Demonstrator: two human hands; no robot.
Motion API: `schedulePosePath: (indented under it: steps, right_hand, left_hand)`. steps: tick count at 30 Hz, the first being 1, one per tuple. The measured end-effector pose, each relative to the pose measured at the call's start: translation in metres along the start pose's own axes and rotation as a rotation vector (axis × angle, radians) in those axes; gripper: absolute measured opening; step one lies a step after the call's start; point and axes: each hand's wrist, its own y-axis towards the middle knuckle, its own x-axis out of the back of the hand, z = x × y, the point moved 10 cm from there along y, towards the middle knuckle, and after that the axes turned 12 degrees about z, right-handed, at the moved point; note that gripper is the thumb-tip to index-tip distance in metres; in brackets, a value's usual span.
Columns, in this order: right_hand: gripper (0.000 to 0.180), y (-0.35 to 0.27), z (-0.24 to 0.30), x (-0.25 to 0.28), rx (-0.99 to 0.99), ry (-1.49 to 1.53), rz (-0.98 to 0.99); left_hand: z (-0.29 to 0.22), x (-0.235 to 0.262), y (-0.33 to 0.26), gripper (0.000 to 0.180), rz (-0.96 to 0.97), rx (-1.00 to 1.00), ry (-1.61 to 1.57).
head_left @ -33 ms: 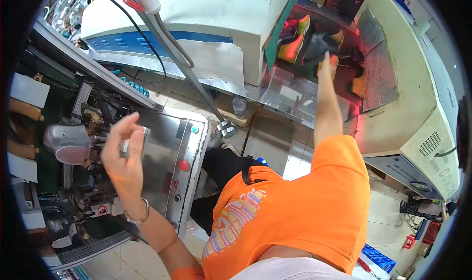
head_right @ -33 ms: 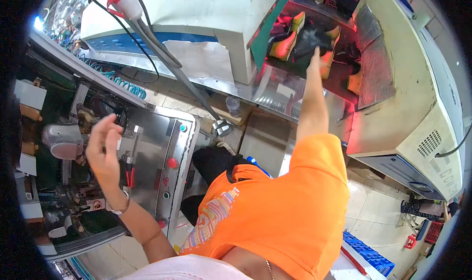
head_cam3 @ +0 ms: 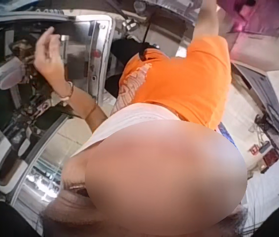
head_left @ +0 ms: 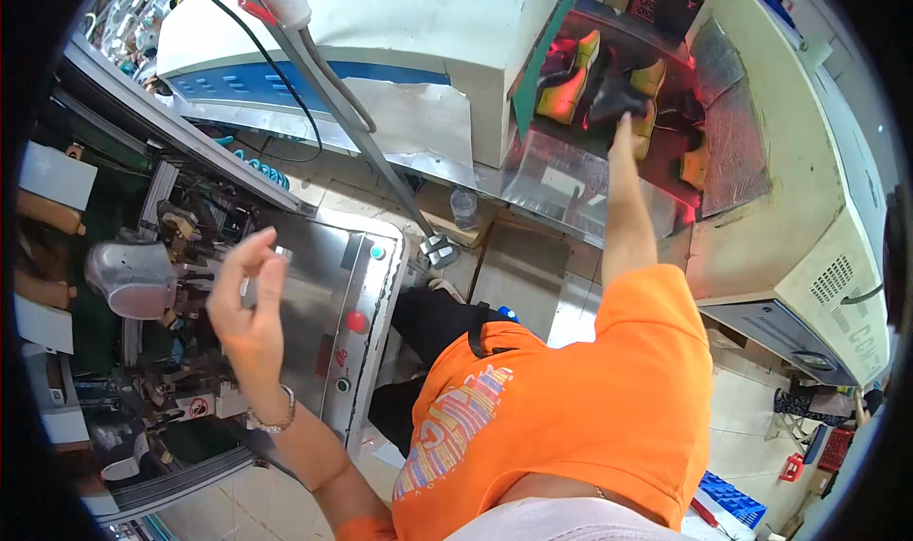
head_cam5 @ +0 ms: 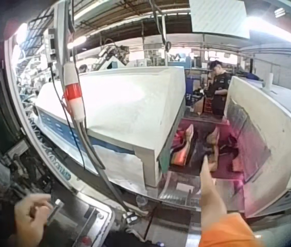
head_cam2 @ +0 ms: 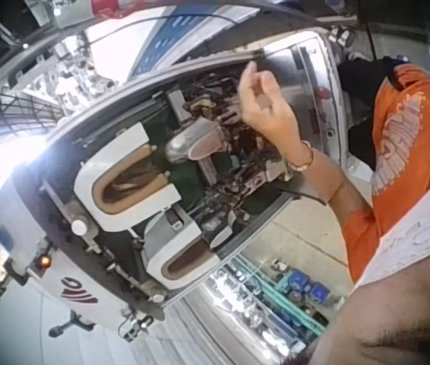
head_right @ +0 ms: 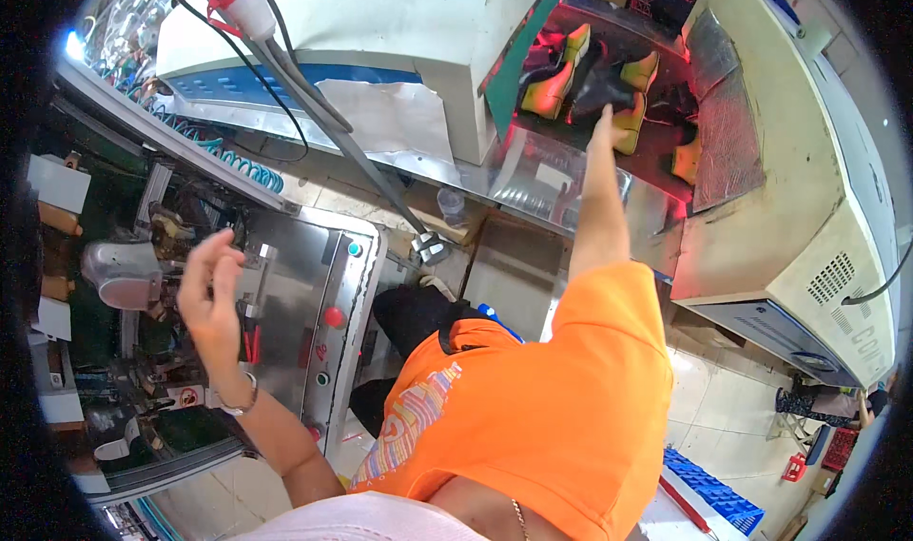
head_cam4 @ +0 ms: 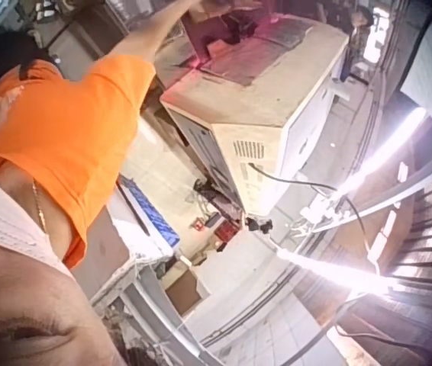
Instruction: The person places black shoes into a machine, presses buttons to operate it, and then removes the shoes. This process is repeated multiple times with different shoes in a factory setting.
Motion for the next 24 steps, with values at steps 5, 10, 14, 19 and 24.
schedulePosePath:
  steps: [5,10,14,19,24]
  right_hand:
    - [0.049,-0.208,-0.100,-0.034,-0.785,0.053,0.172]
    - [0.021,-0.345,-0.070,-0.122,-0.674,0.099,0.449]
    - [0.017,-0.404,0.005,-0.242,-0.371,0.112,0.953]
    - [0.020,-0.470,0.053,-0.306,-0.049,-0.267,1.157]
    - [0.021,-0.496,0.077,-0.302,0.213,-0.567,1.198]
  left_hand:
    - [0.091,-0.021,-0.044,0.023,0.063,0.258,0.018]
    - [0.130,-0.052,-0.061,0.025,0.116,0.317,-0.073]
    - [0.127,-0.074,-0.055,0.017,0.003,0.181,0.048]
    - [0.168,-0.108,-0.082,0.020,-0.127,0.132,0.322]
    - [0.199,-0.103,-0.132,0.018,-0.260,0.247,0.270]
